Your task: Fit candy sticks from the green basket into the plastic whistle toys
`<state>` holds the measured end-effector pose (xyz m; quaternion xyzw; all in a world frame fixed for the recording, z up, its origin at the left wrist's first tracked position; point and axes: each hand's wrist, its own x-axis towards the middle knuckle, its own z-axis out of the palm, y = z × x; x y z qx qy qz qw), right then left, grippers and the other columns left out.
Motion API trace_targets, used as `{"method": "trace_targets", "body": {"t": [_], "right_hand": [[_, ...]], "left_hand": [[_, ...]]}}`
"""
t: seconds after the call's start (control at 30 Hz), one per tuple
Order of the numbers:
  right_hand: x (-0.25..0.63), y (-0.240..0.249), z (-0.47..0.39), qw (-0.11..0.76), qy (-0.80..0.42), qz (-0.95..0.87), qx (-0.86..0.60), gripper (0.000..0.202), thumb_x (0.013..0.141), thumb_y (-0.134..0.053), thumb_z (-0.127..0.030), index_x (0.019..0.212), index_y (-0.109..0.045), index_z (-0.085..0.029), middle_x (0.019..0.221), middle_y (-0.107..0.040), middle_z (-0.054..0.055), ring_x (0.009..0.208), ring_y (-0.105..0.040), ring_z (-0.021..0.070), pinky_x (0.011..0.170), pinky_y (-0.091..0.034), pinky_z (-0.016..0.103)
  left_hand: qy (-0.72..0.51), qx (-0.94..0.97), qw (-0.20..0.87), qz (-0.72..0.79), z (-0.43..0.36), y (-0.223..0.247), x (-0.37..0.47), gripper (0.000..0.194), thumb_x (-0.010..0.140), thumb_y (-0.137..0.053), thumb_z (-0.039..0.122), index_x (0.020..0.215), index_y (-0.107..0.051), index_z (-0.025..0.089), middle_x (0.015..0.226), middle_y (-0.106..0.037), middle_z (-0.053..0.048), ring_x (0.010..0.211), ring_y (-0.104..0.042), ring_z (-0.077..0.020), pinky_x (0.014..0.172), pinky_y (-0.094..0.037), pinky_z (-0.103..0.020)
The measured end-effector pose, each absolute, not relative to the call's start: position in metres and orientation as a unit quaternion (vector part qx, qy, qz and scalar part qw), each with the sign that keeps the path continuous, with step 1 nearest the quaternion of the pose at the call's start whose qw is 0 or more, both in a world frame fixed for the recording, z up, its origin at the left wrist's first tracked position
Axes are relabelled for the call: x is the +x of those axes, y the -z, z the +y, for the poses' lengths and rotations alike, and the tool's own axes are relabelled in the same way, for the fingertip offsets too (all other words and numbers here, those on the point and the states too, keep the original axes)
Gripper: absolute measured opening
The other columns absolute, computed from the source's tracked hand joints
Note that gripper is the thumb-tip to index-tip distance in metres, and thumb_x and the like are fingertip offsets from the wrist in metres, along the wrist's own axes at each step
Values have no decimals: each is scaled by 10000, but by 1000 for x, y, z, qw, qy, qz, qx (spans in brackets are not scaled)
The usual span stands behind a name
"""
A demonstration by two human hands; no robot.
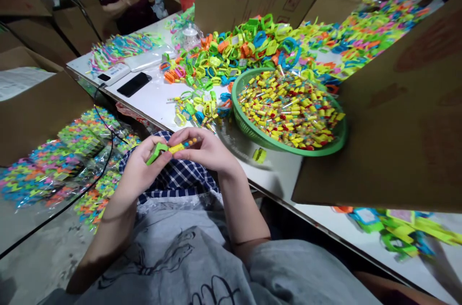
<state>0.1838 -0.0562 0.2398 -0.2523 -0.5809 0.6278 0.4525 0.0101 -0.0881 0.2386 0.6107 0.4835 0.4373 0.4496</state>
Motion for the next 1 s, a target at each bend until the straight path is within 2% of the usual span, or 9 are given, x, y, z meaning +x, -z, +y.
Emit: {"method": "trace_targets", "body": {"t": [0.33, 0.53, 0.63, 0.7, 0.77, 0.83, 0.9, 1.0], "right_hand": [[184, -256, -73, 479, -575, -620, -236, 180, 718, -774, -260, 775, -626, -175, 905, -644, 44, 890, -617, 140, 801, -524, 311], [182, -256, -69, 464, -537, -665, -232, 137, 761, -733, -251, 813, -623, -188, 929, -634, 45, 912, -609, 144, 798, -513, 298], [185, -241, -50, 441, -482, -701, -286, 158, 768, -722, -296, 850, -639, -190, 897, -628, 32, 878, -594, 143, 812, -487, 295], [190, -221, -25, 435, -469, -690, -339, 184, 780, -698, -331, 870, -633, -183, 853, -625, 19, 778, -583, 126, 747, -485, 274], [196, -198, 8, 441, -449, -661, -408, 183, 820, -632, -335, 909, -614, -176, 835, -623, 9, 690, -554, 104, 668, -472, 245], [202, -179, 41, 423, -378, -660, -491, 159, 863, -546, -253, 977, -607, -161, 938, -633, 26, 759, -556, 99, 725, -463, 236], [207, -169, 66, 386, -320, -672, -545, 214, 836, -541, -154, 1037, -610, -136, 1043, -633, 58, 894, -553, 119, 847, -441, 258], [218, -180, 75, 345, -292, -691, -565, 489, 710, -667, -87, 1189, -571, -122, 1160, -615, 114, 1041, -534, 184, 961, -399, 325]], "left_hand": [[-473, 679, 338, 449, -101, -241, 7, 194, 791, -678, 353, 893, -596, 209, 742, -591, 18, 617, -520, -113, 615, -419, -228], [-483, 687, 324, 434, -94, -235, 4, 180, 818, -646, 368, 873, -590, 206, 770, -604, 9, 658, -549, -116, 634, -436, -220], [-477, 688, 339, 430, -65, -209, -1, 257, 817, -636, 405, 965, -567, 207, 913, -631, -29, 827, -602, -154, 768, -464, -258], [-488, 676, 340, 436, -35, -181, -3, 468, 777, -654, 460, 1138, -499, 205, 1113, -602, -87, 942, -597, -194, 833, -471, -310], [-489, 652, 320, 483, -3, -150, -3, 518, 818, -572, 471, 1231, -442, 187, 1238, -539, -142, 971, -587, -214, 849, -478, -356], [-462, 639, 302, 536, 25, -122, -1, 493, 839, -526, 420, 1255, -437, 171, 1284, -503, -166, 1037, -569, -236, 893, -475, -394], [-431, 659, 265, 556, 44, -103, 3, 502, 836, -525, 364, 1286, -432, 160, 1311, -487, -173, 1126, -538, -254, 980, -437, -421], [-368, 717, 197, 558, 54, -92, 9, 558, 843, -519, 330, 1354, -396, 142, 1378, -456, -180, 1282, -438, -286, 1081, -352, -446]]}}
